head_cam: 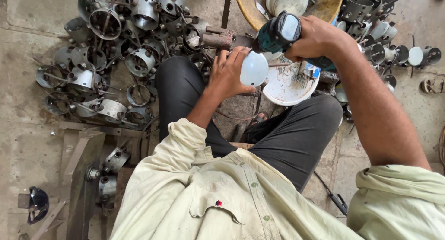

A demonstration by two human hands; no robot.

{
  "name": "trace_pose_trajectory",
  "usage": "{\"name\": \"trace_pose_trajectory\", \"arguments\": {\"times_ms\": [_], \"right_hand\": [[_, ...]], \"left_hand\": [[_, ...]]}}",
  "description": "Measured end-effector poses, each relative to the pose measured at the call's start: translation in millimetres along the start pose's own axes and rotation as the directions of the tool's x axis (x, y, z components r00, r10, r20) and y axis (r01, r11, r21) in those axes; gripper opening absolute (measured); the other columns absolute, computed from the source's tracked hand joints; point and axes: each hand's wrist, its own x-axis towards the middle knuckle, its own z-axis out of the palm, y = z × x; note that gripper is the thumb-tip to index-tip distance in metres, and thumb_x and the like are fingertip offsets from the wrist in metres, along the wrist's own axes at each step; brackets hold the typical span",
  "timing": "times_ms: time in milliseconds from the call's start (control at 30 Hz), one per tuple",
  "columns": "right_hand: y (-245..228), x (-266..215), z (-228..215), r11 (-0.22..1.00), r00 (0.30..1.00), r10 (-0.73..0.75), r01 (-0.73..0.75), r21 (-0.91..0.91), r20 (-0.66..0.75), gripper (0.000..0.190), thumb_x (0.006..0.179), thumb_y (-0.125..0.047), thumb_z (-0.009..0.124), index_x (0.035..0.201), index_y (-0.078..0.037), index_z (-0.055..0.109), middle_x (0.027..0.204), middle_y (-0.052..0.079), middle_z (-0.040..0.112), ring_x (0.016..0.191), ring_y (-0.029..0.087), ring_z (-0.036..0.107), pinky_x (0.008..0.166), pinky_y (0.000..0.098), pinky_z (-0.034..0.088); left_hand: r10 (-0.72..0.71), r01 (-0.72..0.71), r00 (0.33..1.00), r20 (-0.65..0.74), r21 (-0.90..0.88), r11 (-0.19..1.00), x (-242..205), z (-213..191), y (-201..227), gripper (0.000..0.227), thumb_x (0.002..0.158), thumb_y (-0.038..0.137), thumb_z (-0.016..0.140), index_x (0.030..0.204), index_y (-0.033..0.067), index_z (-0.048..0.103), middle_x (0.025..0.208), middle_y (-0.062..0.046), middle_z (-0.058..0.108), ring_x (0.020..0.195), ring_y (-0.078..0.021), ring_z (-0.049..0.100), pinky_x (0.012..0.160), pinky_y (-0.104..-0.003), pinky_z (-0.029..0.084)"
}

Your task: The person sits on the floor and uses a cordless drill to make holes in small circular metal discs. They pick up discs from a yellow bowl, drill them, and place the finished pieces into a pile on the floor. The person occasionally wipes the discs with a cloth.

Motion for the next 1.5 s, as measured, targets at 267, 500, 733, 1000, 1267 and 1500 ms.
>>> {"name": "trace_pose_trajectory", "arguments": {"times_ms": [267,500,733,1000,1267,1500], "right_hand": [[16,19,10,0.961,0.966,-0.252,0.243,-0.13,-0.057,0.054,0.061,-0.019,0.085,0.112,-0.007,0.072,0.095,0.018,0.075,0.087,0.033,0.073,0.081,0.0431,0.059],[6,21,7,0.965,0.976,-0.211,0.2,-0.172,-0.05,0.047,0.063,-0.021,0.084,0.106,-0.006,0.074,0.092,0.019,0.076,0.084,0.034,0.073,0.076,0.0441,0.06],[7,12,7,0.993,0.994,-0.106,0.105,0.053,0.006,0.038,0.069,-0.018,0.08,0.106,-0.007,0.075,0.093,0.014,0.079,0.082,0.027,0.075,0.077,0.0407,0.06],[55,-51,75,0.715,0.87,-0.195,0.443,0.541,-0.454,0.076,0.059,0.001,0.081,0.131,-0.008,0.059,0.111,0.009,0.069,0.103,0.025,0.066,0.091,0.0394,0.054],[93,-166,246,-0.182,0.856,0.453,0.364,0.913,-0.25,0.048,0.063,0.009,0.065,0.11,0.005,0.065,0.092,0.014,0.073,0.072,0.025,0.068,0.067,0.0371,0.057],[117,-169,285,-0.342,0.773,0.616,0.438,0.831,-0.154,0.034,0.073,0.0,0.06,0.107,0.004,0.064,0.091,0.013,0.07,0.071,0.023,0.067,0.068,0.0346,0.057]], "left_hand": [[-0.03,0.029,0.999,0.041,0.01,1.0,2,1,0,0.119,0.045,0.044,0.103,0.145,0.014,0.045,0.146,-0.003,0.049,0.129,-0.0341,0.048,0.109,-0.065,0.035],[-0.026,0.026,0.999,0.024,0.023,0.999,1,5,-4,0.119,0.043,0.043,0.103,0.143,0.0147,0.047,0.144,-0.002,0.051,0.123,-0.0327,0.051,0.102,-0.053,0.041],[-0.035,0.034,0.999,0.013,0.079,0.996,2,3,-2,0.119,0.043,0.044,0.103,0.143,0.0155,0.047,0.144,-0.002,0.051,0.126,-0.0326,0.05,0.101,-0.052,0.039],[-0.062,0.048,0.995,0.077,0.17,0.984,6,-4,3,0.119,0.049,0.051,0.097,0.149,0.0184,0.042,0.152,-0.003,0.045,0.139,-0.0354,0.038,0.111,-0.054,0.028],[0.315,-0.307,0.94,-0.134,0.077,0.949,-42,52,49,0.072,0.091,0.035,0.081,0.147,0.0075,0.046,0.137,-0.013,0.058,0.127,-0.0325,0.058,0.116,-0.054,0.035],[0.426,-0.396,0.905,0.009,0.389,0.832,-1,201,54,0.049,0.081,0.007,0.068,0.13,0.0057,0.064,0.128,-0.014,0.065,0.092,-0.0268,0.067,0.072,-0.038,0.057]]}}
